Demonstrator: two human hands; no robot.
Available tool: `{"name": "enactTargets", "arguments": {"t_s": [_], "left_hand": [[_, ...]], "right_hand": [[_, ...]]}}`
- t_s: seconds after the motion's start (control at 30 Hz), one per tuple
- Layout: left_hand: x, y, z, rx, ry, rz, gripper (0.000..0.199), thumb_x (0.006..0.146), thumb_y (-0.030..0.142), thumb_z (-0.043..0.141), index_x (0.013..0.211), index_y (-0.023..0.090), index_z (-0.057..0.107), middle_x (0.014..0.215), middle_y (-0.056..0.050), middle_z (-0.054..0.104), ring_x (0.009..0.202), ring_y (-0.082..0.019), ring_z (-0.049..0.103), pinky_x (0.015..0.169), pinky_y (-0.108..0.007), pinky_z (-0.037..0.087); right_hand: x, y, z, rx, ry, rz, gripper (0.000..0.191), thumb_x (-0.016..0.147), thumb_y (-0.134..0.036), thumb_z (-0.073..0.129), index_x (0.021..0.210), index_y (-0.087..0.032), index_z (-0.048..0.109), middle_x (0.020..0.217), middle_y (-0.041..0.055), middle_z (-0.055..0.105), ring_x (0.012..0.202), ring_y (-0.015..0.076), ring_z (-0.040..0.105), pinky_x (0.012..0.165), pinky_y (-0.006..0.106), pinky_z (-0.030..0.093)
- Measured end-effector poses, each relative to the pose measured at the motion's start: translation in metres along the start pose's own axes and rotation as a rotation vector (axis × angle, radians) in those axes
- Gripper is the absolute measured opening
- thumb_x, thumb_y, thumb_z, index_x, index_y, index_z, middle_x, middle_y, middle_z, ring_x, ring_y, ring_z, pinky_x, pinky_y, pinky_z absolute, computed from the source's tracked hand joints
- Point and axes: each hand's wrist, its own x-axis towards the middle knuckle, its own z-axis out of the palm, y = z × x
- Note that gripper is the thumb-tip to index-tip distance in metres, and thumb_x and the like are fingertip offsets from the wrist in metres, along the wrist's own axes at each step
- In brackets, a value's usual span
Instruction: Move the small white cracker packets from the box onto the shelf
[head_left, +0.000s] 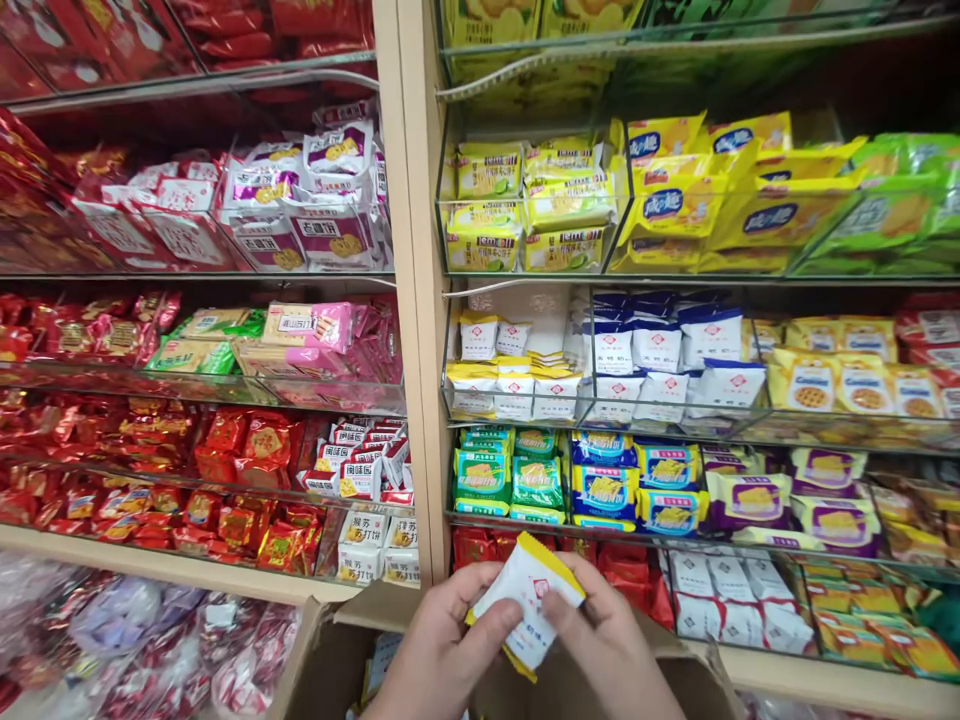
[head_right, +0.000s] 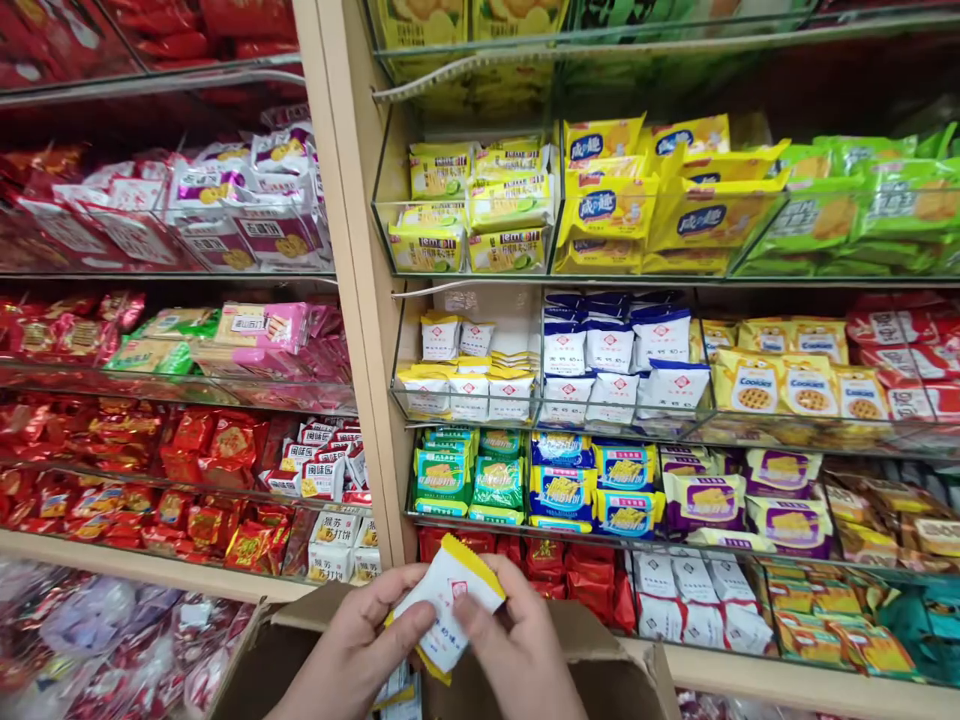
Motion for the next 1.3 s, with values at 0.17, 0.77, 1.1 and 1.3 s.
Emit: {"name": "enactTargets", "arguments": {"t_s": [0.17,0.77,1.1,1.3], "left_hand": [[0.0,0.013,-0.034,0.291,0.058,0.096,0.04,0.082,0.045,0.046,0.112,0.02,0.054,0.098,-0.005,0.065,0.086,-0.018,0.06,0.078,-0.027,0.048],[0.012,-0.054,-0.096,0.831,0.114,-0.079,0.016,0.08,0.027,0.045,0.081,0.022,0.06,0.077,0.0,0.063,0.074,-0.015,0.057,0.066,-0.02,0.039],[0.01,-0.054,-0.097,0.846,0.094,-0.14,0.015,0.08,0.03,0.046,0.084,0.025,0.059,0.083,0.0,0.063,0.08,-0.016,0.056,0.069,-0.021,0.038],[0.009,-0.051,-0.095,0.869,0.094,-0.185,0.02,0.081,0.034,0.044,0.088,0.025,0.061,0.087,-0.002,0.063,0.086,-0.018,0.056,0.072,-0.022,0.039]], "right_hand": [[0.014,-0.034,-0.014,-0.398,-0.053,-0.265,0.037,0.073,-0.045,0.057,0.102,-0.023,0.049,0.094,0.0063,0.064,0.082,0.0199,0.06,0.069,0.03,0.048],[0.241,-0.167,0.018,-1.393,0.327,-0.575,0.034,0.071,-0.012,0.053,0.105,-0.008,0.055,0.098,0.0189,0.056,0.088,0.025,0.057,0.075,0.031,0.043],[0.256,-0.154,0.004,-1.481,0.225,-0.641,0.028,0.075,-0.016,0.048,0.1,-0.015,0.061,0.101,0.0122,0.061,0.097,0.0243,0.054,0.085,0.032,0.04],[0.251,-0.154,0.009,-1.444,0.328,-0.624,0.042,0.072,-0.016,0.047,0.114,-0.014,0.052,0.107,0.0161,0.057,0.102,0.0304,0.049,0.085,0.039,0.04]]}}
